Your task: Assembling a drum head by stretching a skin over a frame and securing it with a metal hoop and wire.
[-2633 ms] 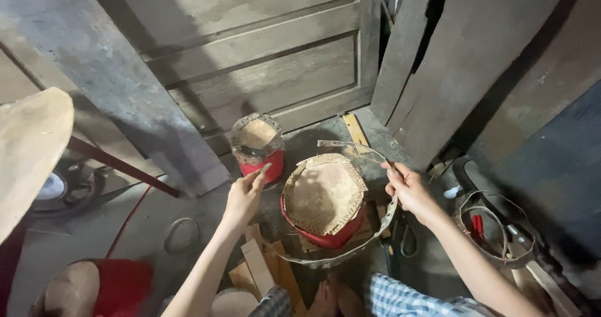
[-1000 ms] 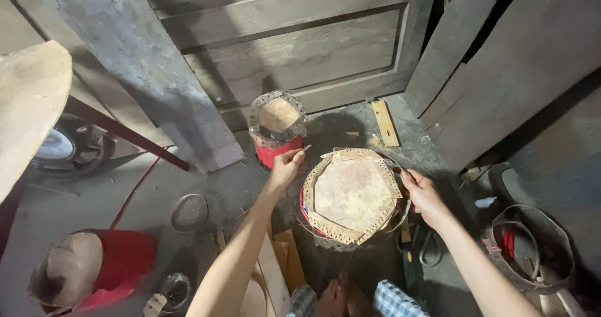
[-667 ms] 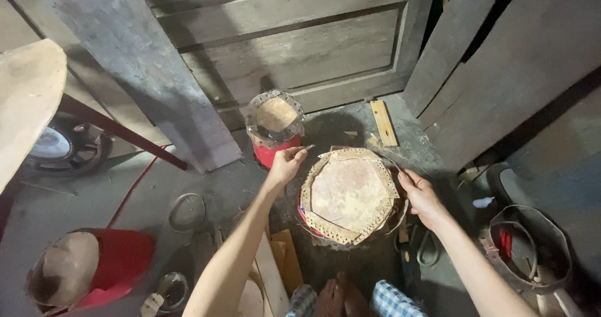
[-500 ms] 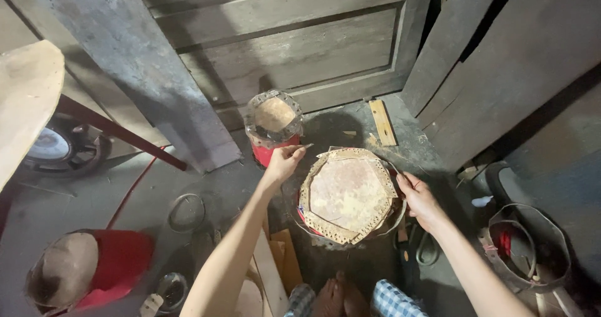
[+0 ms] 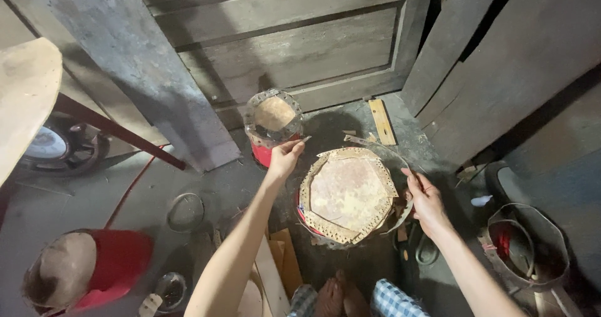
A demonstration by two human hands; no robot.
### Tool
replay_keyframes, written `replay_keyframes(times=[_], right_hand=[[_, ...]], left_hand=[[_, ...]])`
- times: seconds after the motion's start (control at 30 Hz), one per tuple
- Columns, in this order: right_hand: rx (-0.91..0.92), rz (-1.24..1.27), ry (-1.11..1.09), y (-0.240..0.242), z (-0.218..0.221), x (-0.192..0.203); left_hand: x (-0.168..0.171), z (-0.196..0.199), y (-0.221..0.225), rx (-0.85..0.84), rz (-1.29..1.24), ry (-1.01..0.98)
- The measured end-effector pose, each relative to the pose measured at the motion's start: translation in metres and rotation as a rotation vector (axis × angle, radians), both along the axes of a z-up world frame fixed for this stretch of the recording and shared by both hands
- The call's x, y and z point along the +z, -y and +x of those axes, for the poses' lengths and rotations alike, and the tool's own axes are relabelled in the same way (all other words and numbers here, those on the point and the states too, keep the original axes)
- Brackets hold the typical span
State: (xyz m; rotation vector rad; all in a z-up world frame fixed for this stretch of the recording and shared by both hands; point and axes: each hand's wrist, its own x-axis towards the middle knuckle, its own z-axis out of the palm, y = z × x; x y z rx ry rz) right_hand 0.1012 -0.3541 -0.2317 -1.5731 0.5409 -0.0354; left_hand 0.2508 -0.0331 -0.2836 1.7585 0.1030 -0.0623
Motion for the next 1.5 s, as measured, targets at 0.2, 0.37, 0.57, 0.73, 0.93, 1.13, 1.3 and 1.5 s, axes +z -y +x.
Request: replay_keyframes(times=[0.2,0.37,0.57,0.73,0.93,1.13,1.3,1.5], right_hand=[[-0.021,0.114,0.037,-0.006,-0.004,0.009],[-0.046,0.122,-0.005,-0.004,0.005,-0.004],[-0.011,-0.024,0.035,-0.001,0.015,-0.02],[-0.014,-0.036,0.054,-0.006,0.001,0.006],[0.01,-0.204,0.181,-0.012,0.015,-0.022],[0.003,-0.259,0.176,0.005,0.035,-0.076],[0.026,-0.319,0.17,0.013,0.04,-0.091],[0.042,-0.281,0.178,0.008,0.038,-0.074]], left_hand=[[-0.017,0.01,-0.004,0.14,-0.351,-0.176],[-0.009,0.012,0.002,0.1,-0.419,-0.281],[-0.034,0.015,0.0,0.082,-0.67,-0.342],[0.021,-0.022,0.008,-0.005,-0.574,-0.164],[0.015,-0.025,0.022,-0.087,-0.357,0.021],[0.002,-0.019,0.024,-0.092,-0.301,-0.093],[0.019,-0.025,0.023,-0.039,-0.327,-0.213],[-0.003,-0.008,0.023,-0.011,-0.257,-0.192]])
